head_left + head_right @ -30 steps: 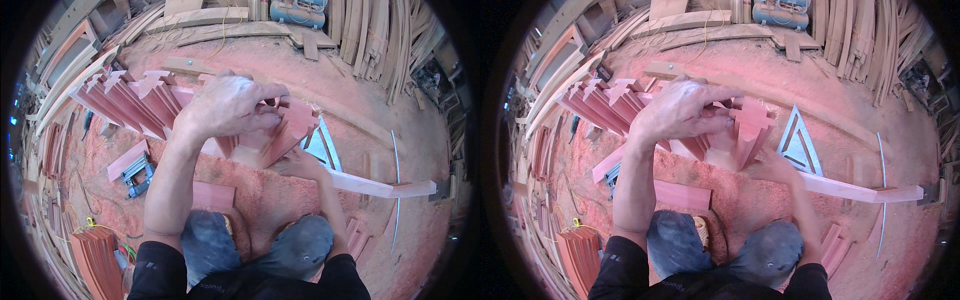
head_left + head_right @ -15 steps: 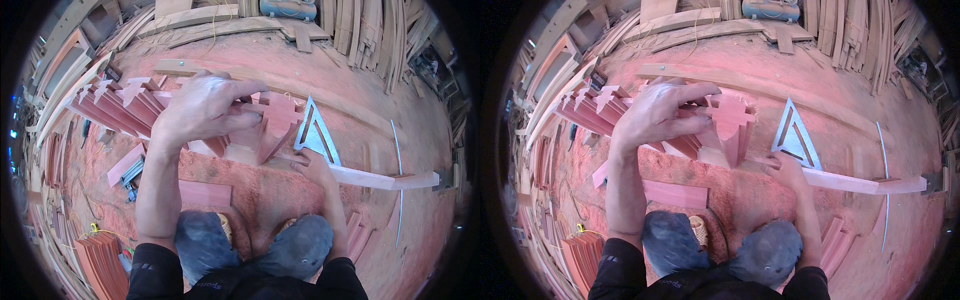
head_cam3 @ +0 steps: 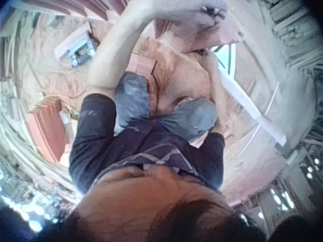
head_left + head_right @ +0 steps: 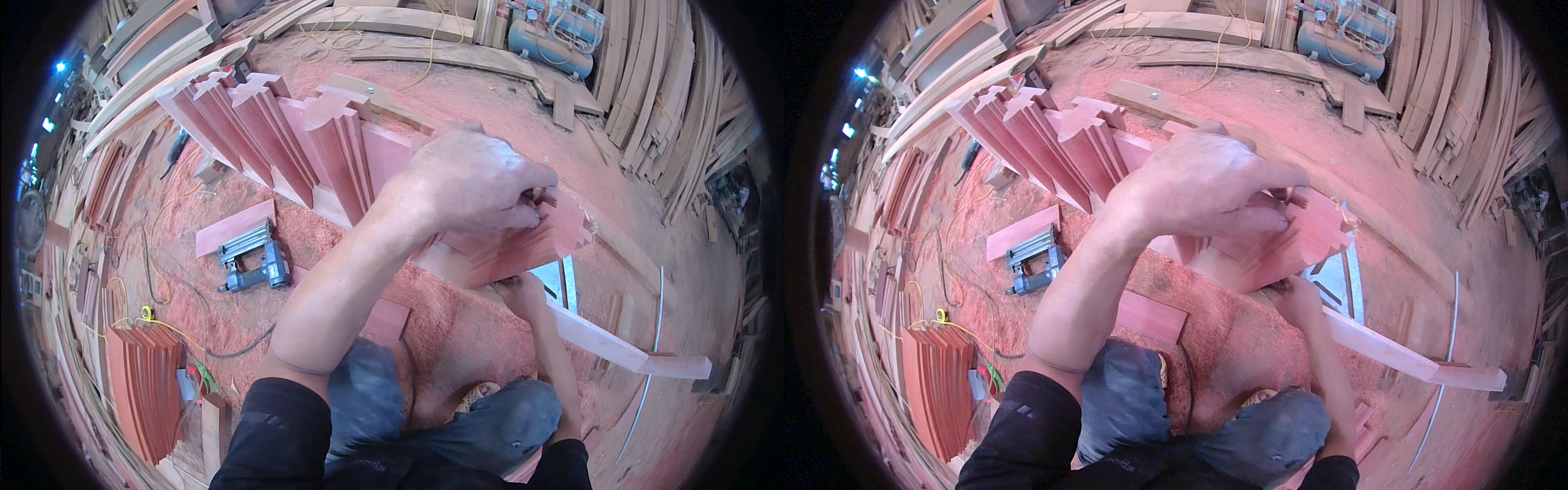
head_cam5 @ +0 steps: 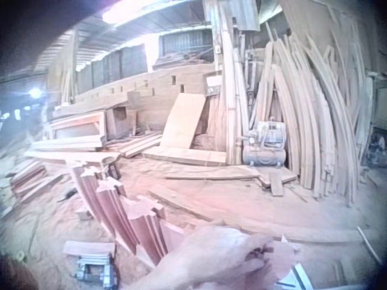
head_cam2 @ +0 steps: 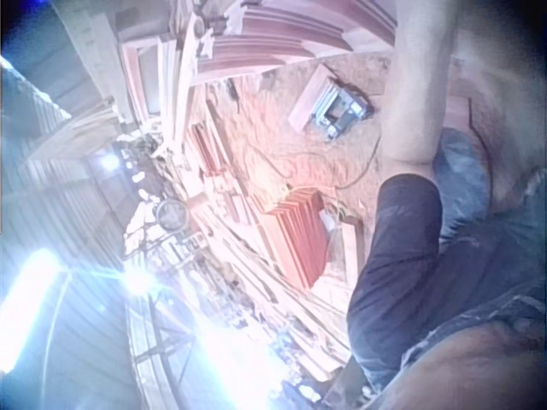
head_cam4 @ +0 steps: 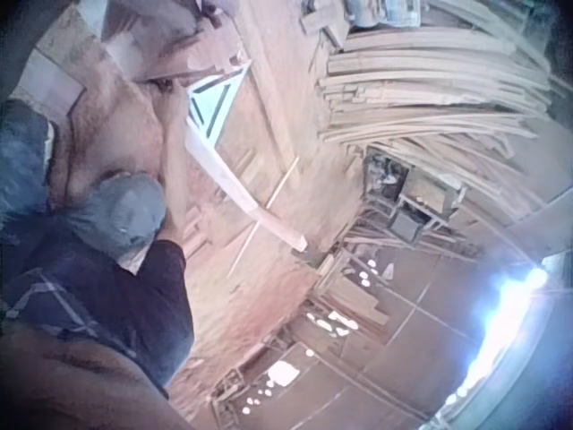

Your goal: The person assembles small reddish wooden pieces into a larger structure using a nail gun and hammer. They align the pieces, drive nails, and tap them into place, gradually building a stepped assembly.

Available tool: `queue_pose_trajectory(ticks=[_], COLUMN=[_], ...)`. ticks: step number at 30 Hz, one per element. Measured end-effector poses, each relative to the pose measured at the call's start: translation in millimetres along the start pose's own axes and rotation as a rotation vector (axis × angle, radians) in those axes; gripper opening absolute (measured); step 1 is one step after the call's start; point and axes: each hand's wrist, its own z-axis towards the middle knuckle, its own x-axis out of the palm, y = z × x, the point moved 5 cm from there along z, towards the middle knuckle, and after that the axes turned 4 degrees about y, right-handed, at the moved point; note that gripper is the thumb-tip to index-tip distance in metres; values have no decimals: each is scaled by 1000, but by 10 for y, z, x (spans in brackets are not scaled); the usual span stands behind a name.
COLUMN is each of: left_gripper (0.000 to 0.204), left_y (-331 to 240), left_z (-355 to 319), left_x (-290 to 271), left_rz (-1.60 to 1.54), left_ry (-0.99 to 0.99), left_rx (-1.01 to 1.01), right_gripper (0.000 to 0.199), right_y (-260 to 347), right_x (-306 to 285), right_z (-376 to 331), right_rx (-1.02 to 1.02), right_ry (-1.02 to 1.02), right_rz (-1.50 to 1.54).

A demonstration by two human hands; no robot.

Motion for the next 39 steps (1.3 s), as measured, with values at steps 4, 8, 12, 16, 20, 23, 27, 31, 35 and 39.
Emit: queue_pose_trajectory(ticks=[4, 8, 12, 16, 20, 23, 27, 31, 35, 39], left_gripper=[31, 31, 37, 45, 51, 54, 54, 49, 42, 38], left_y=[22, 18, -4, -32, -31, -44, -51, -53, -31, -12], left_z=[-8, 1, 32, 47, 62, 72, 54, 38, 23, 29], left_x=[28, 21, 0, -33, -36, -55, -60, -61, -35, -2], left_rz=[74, 62, 66, 67, 51, 74, 81, 5, 29, 35], left_ry=[39, 51, 96, 124, 169, 141, 152, 105, 103, 90], left_rx=[-1, -5, -17, -29, -74, -74, -89, -63, -58, -46], right_gripper=[35, 34, 40, 61, 74, 86, 121, 121, 119, 98], right_y=[-89, -111, -110, -196, -61, 312, 840, 1075, 1022, 537], right_x=[27, 87, -43, -577, -1007, -1018, -1123, -991, -460, -80], right_z=[17, 36, -20, -200, -321, -359, -323, -241, -144, -61], right_rx=[-36, -40, -88, -29, -104, -225, -466, -419, -394, 27], right_ry=[5, 14, 58, -55, -301, -163, -221, -304, -532, -194], right_rz=[-18, 22, 81, 291, 739, 594, 666, 729, 733, 335])
